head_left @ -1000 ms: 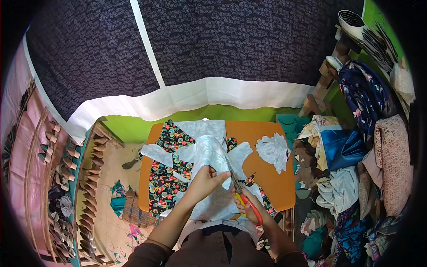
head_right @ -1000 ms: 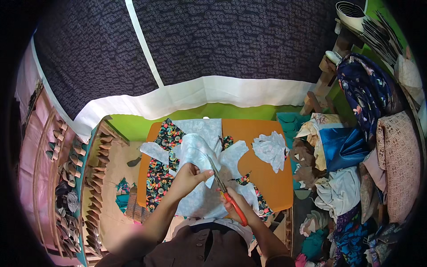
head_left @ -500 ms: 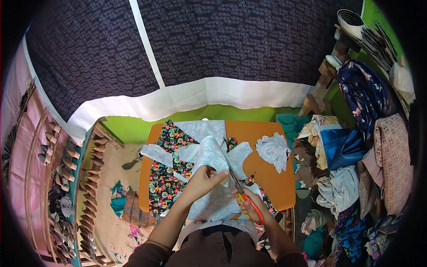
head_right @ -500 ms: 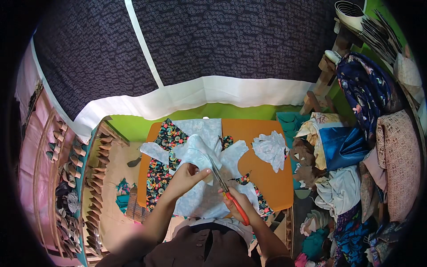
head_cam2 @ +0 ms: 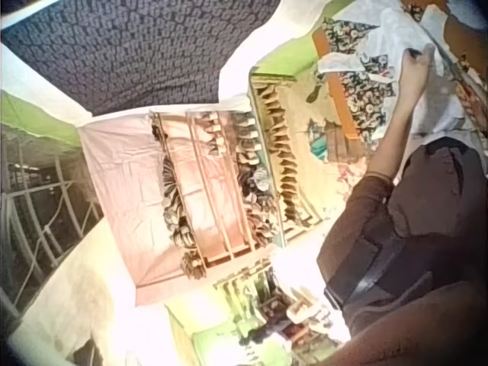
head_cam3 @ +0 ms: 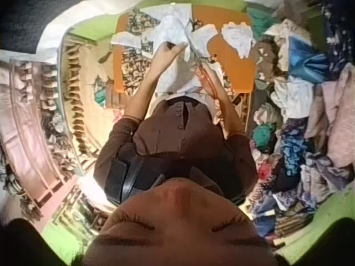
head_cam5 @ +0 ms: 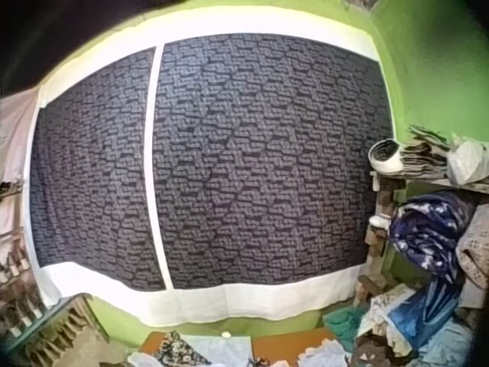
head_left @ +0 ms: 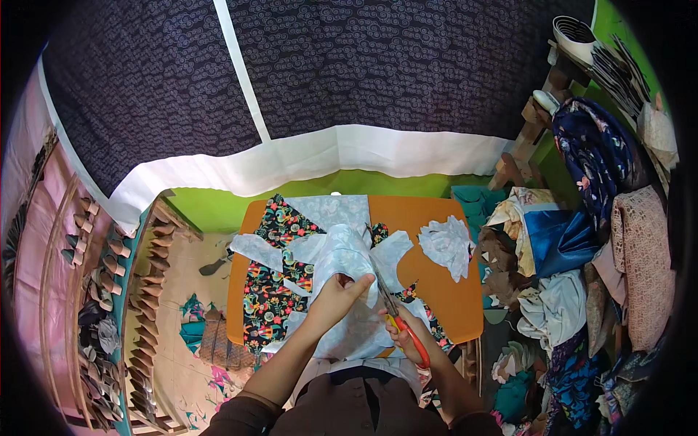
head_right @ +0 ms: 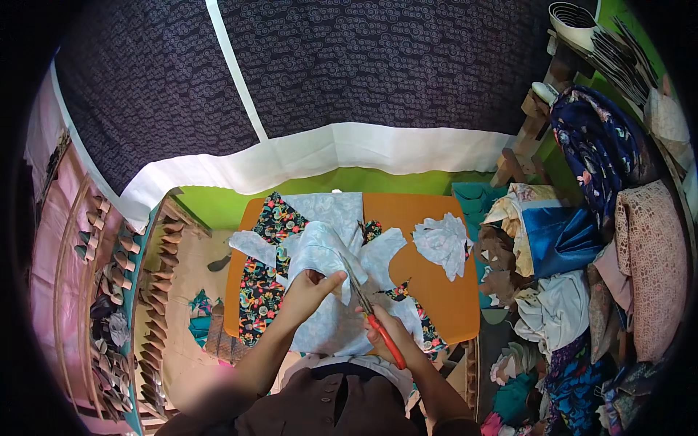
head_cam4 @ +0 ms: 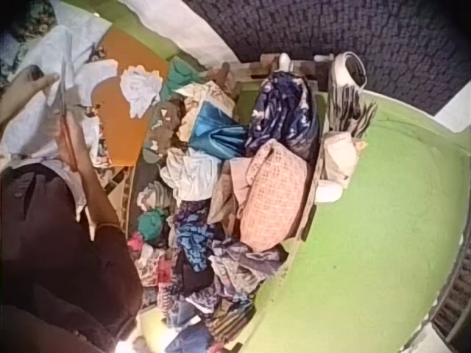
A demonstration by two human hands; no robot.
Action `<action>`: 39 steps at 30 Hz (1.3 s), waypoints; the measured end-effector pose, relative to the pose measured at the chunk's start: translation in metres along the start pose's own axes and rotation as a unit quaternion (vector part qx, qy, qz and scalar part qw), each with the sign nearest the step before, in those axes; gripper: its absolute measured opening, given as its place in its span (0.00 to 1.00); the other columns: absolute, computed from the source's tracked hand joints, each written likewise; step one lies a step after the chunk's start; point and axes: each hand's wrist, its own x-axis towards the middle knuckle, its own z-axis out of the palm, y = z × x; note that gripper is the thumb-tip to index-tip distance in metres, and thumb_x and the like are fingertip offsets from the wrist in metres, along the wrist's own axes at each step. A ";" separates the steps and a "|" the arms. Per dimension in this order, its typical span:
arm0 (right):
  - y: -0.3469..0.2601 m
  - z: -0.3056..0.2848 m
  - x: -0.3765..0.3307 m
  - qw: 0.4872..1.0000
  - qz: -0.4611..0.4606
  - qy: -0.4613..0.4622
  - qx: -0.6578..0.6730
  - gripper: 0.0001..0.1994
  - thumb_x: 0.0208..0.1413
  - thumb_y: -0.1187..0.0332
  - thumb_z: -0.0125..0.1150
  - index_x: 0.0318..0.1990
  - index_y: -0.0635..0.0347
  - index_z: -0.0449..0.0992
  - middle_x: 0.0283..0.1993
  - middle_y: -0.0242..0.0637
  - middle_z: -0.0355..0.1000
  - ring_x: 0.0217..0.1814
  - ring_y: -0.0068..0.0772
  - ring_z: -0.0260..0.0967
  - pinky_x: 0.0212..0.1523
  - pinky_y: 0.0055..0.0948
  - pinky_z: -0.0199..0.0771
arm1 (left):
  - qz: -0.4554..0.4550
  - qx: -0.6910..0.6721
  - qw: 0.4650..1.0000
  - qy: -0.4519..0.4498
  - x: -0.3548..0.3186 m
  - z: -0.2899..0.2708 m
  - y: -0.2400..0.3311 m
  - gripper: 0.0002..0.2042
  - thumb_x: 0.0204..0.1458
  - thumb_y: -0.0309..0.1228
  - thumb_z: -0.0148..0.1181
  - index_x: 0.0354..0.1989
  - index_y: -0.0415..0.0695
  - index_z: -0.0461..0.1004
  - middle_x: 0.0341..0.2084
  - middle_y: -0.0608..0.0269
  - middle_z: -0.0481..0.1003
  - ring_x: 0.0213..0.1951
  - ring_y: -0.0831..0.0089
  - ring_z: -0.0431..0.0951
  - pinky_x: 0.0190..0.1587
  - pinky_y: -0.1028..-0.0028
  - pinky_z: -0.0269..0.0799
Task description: Cutting out shapes from fabric using scissors on a work table.
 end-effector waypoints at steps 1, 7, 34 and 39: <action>-0.002 -0.002 -0.001 1.000 0.000 0.000 0.000 0.45 0.37 0.30 0.45 0.50 0.65 0.56 0.27 0.26 0.54 0.22 0.11 0.48 0.21 0.11 0.50 | -0.015 0.022 1.000 -0.005 -0.002 -0.001 0.007 0.17 0.43 0.40 0.60 0.25 0.34 0.72 0.20 0.63 0.72 0.23 0.79 0.69 0.27 0.79 0.64; 0.002 -0.004 -0.003 0.999 0.042 -0.017 -0.024 0.44 0.38 0.31 0.44 0.50 0.65 0.56 0.27 0.26 0.53 0.21 0.10 0.48 0.20 0.11 0.49 | 0.045 -0.013 0.998 -0.050 0.006 -0.004 -0.009 0.19 0.43 0.43 0.59 0.19 0.37 0.68 0.15 0.67 0.67 0.19 0.83 0.63 0.22 0.79 0.60; 0.003 -0.010 -0.010 0.998 0.026 -0.036 0.041 0.43 0.37 0.32 0.48 0.49 0.63 0.57 0.24 0.24 0.52 0.20 0.10 0.46 0.19 0.11 0.48 | 0.048 0.108 0.981 -0.152 -0.010 -0.009 0.009 0.14 0.45 0.38 0.57 0.29 0.37 0.69 0.24 0.63 0.69 0.27 0.78 0.66 0.31 0.77 0.63; 0.010 -0.016 -0.011 0.997 -0.014 0.013 -0.070 0.29 0.50 0.43 0.45 0.46 0.61 0.63 0.22 0.28 0.58 0.24 0.18 0.56 0.26 0.19 0.58 | -0.015 0.039 0.990 -0.132 -0.008 -0.003 0.008 0.19 0.44 0.42 0.59 0.32 0.35 0.71 0.28 0.62 0.72 0.32 0.75 0.70 0.36 0.77 0.65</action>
